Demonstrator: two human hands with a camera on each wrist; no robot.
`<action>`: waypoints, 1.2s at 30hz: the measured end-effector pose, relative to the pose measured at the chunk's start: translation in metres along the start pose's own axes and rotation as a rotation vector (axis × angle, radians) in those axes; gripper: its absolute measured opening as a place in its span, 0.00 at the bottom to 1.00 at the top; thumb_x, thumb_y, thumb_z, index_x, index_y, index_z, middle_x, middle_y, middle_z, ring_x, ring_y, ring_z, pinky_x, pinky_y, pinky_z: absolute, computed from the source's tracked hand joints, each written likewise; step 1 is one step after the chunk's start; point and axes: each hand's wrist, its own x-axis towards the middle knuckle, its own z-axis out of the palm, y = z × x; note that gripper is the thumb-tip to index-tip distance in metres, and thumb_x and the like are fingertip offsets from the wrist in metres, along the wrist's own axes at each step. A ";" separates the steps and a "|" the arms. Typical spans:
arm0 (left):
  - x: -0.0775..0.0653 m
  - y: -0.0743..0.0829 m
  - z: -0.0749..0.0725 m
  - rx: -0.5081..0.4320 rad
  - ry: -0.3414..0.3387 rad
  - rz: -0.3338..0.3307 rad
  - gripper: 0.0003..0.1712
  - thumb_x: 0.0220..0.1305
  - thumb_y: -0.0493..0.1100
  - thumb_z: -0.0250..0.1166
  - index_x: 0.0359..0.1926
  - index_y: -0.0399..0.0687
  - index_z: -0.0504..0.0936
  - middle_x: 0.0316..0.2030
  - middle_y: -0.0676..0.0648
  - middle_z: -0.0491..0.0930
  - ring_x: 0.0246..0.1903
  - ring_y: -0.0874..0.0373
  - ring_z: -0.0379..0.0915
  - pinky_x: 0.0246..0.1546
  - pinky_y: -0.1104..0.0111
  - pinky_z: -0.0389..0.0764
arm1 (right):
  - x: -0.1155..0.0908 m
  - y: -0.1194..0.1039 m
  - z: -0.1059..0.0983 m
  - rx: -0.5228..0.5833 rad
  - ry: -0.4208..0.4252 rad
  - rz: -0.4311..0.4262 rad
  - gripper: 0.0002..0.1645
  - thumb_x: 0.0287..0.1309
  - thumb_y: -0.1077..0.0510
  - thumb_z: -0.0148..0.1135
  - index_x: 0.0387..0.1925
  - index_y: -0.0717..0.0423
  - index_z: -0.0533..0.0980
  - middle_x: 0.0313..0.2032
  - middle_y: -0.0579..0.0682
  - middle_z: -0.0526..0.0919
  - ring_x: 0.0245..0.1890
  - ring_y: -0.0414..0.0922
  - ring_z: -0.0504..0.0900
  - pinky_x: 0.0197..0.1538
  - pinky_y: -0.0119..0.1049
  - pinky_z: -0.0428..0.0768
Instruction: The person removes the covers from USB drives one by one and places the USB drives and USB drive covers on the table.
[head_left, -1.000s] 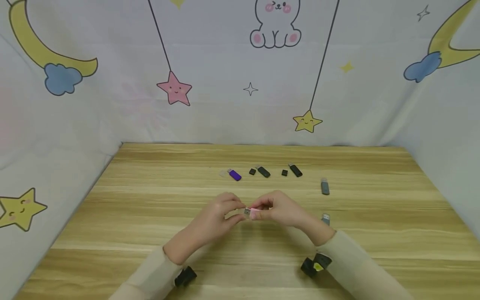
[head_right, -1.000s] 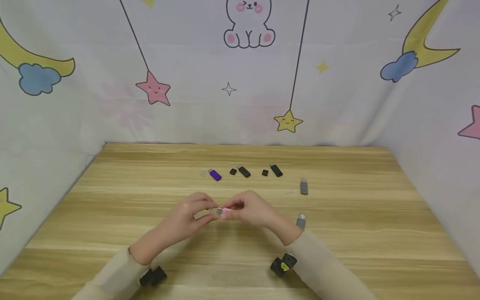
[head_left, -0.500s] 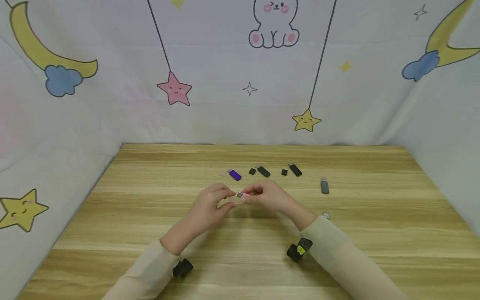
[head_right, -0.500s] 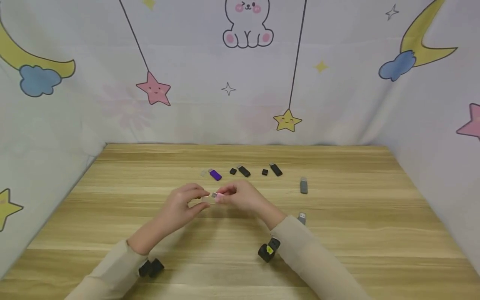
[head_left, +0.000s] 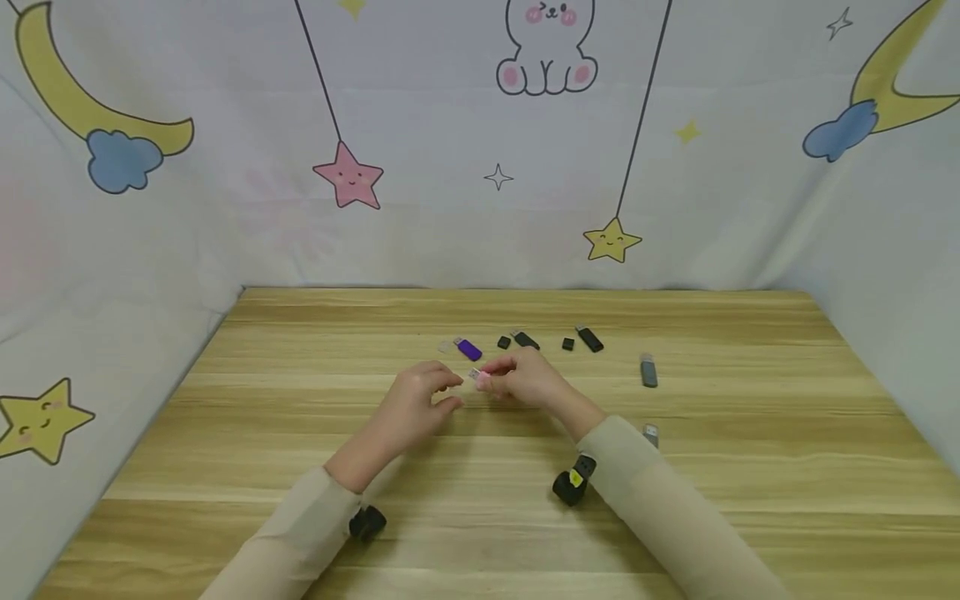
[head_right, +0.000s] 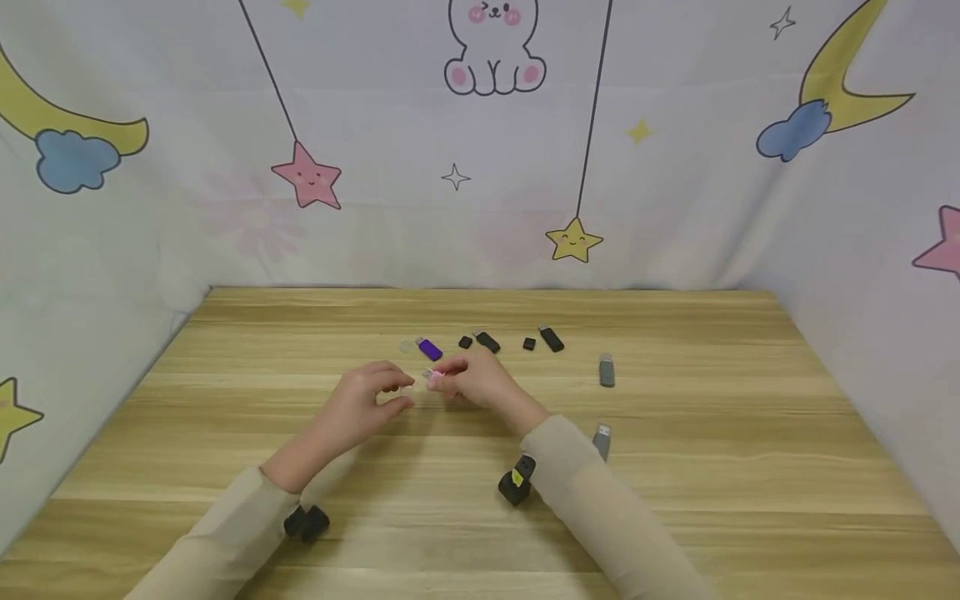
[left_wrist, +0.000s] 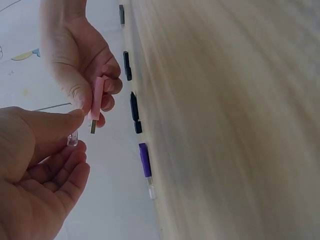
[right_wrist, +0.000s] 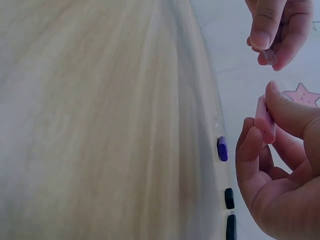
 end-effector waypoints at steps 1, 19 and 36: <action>0.001 -0.001 0.000 0.002 -0.006 -0.015 0.11 0.49 0.29 0.73 0.36 0.31 0.85 0.34 0.41 0.83 0.34 0.49 0.78 0.36 0.62 0.81 | 0.002 0.001 0.000 0.009 0.005 0.005 0.15 0.56 0.57 0.69 0.43 0.61 0.83 0.31 0.50 0.81 0.26 0.40 0.76 0.29 0.29 0.76; 0.010 -0.016 0.002 0.022 -0.090 -0.140 0.10 0.53 0.30 0.70 0.38 0.31 0.85 0.33 0.40 0.82 0.31 0.51 0.75 0.33 0.64 0.78 | 0.018 0.009 0.007 0.042 0.013 -0.001 0.18 0.58 0.58 0.67 0.48 0.64 0.81 0.32 0.53 0.83 0.28 0.41 0.80 0.36 0.34 0.83; 0.025 -0.033 0.004 0.040 -0.223 -0.210 0.10 0.51 0.29 0.68 0.38 0.30 0.85 0.34 0.40 0.83 0.32 0.54 0.74 0.38 0.62 0.79 | 0.026 0.007 0.008 -0.069 0.039 -0.013 0.15 0.58 0.56 0.68 0.44 0.62 0.83 0.29 0.50 0.84 0.26 0.40 0.79 0.30 0.31 0.79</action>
